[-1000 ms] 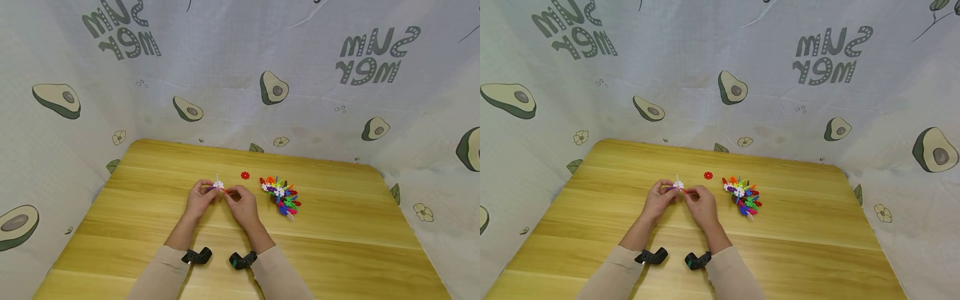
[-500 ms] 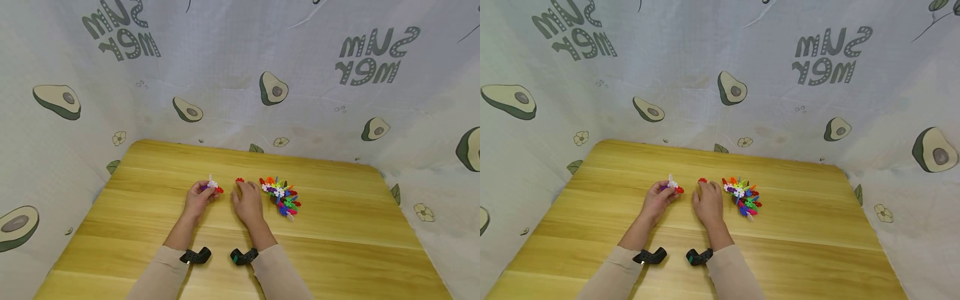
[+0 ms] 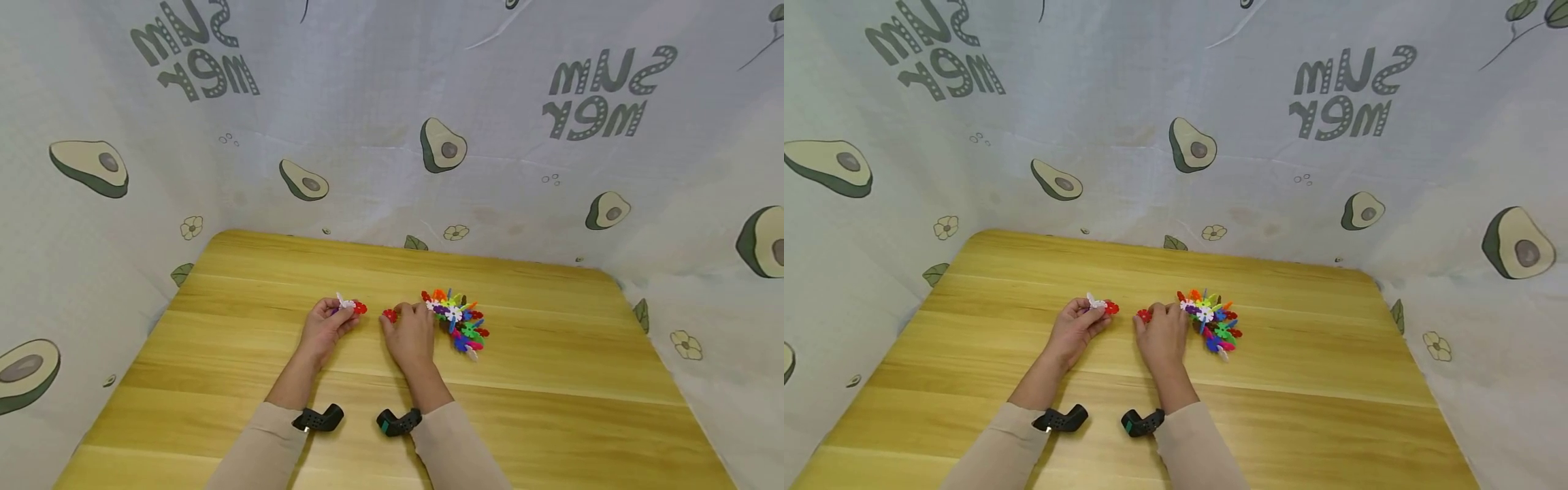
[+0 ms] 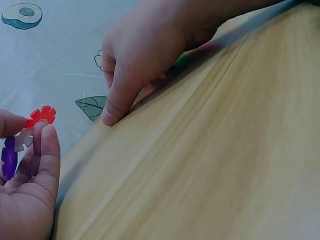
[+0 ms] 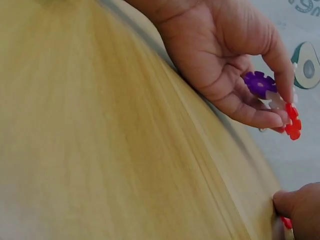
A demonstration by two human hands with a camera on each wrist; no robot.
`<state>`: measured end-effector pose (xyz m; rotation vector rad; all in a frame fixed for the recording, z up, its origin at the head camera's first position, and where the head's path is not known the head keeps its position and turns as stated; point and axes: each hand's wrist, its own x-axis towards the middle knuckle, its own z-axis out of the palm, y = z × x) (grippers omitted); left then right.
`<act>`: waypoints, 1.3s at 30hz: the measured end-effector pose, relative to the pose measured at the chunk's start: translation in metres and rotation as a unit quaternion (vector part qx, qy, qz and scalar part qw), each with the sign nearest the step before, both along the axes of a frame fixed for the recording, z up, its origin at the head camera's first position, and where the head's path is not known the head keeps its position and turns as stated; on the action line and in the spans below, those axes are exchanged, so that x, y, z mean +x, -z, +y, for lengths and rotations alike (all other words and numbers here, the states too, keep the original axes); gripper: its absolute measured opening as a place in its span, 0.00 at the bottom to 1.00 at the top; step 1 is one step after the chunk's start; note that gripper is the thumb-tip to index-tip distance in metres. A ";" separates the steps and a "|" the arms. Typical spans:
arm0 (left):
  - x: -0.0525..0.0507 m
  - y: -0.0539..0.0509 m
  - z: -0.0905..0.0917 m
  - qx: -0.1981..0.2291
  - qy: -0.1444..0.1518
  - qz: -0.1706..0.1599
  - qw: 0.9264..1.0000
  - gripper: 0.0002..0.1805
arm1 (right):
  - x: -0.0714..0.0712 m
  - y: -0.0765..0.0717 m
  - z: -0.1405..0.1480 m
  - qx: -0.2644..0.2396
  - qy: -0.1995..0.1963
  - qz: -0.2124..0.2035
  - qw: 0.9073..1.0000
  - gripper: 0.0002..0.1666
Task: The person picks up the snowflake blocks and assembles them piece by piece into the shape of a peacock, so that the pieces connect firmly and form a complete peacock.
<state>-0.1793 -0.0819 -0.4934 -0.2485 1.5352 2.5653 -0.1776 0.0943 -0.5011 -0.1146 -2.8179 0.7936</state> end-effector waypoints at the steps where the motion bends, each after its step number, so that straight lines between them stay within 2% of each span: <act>1: 0.000 0.000 0.000 -0.002 0.000 0.001 1.000 0.11 | 0.001 -0.001 0.000 -0.006 -0.002 -0.001 1.000 0.22; 3: 0.000 0.000 0.000 0.000 0.001 0.002 1.000 0.17 | 0.003 -0.002 -0.001 -0.032 -0.006 0.003 0.999 0.18; 6: 0.000 0.000 0.001 0.003 -0.003 0.006 1.000 0.23 | 0.005 -0.001 -0.002 -0.126 -0.029 0.037 0.991 0.12; 8: 0.001 0.000 0.002 0.008 -0.007 0.007 1.000 0.19 | 0.007 0.000 -0.005 -0.211 -0.059 0.064 0.974 0.08; 10: 0.001 -0.001 0.004 0.008 -0.014 0.008 1.000 0.13 | 0.010 0.001 -0.009 -0.289 -0.090 0.078 0.950 0.06; 12: 0.002 -0.001 0.005 0.005 -0.021 0.011 1.000 0.09 | 0.013 0.002 -0.013 -0.339 -0.107 0.081 0.931 0.05; 13: 0.002 -0.001 0.006 0.000 -0.024 0.014 1.000 0.08 | 0.015 0.001 -0.015 -0.356 -0.110 0.081 0.925 0.06; 14: 0.003 -0.001 0.007 -0.005 -0.027 0.017 0.999 0.08 | 0.016 0.000 -0.017 -0.363 -0.109 0.080 0.922 0.06; 16: 0.003 -0.001 0.009 -0.018 -0.031 0.026 0.999 0.09 | 0.017 -0.001 -0.019 -0.368 -0.101 0.081 0.921 0.06; 21: 0.003 -0.001 0.013 -0.077 -0.036 0.056 0.995 0.08 | 0.018 -0.002 -0.022 -0.353 -0.083 0.081 0.929 0.06; 28: 0.004 0.002 0.013 -0.185 -0.032 0.103 0.977 0.10 | 0.017 -0.002 -0.022 -0.319 -0.078 0.097 0.940 0.04; 39: 0.008 0.000 0.015 -0.268 -0.024 0.148 0.952 0.09 | 0.018 -0.006 -0.021 -0.296 -0.069 0.099 0.948 0.03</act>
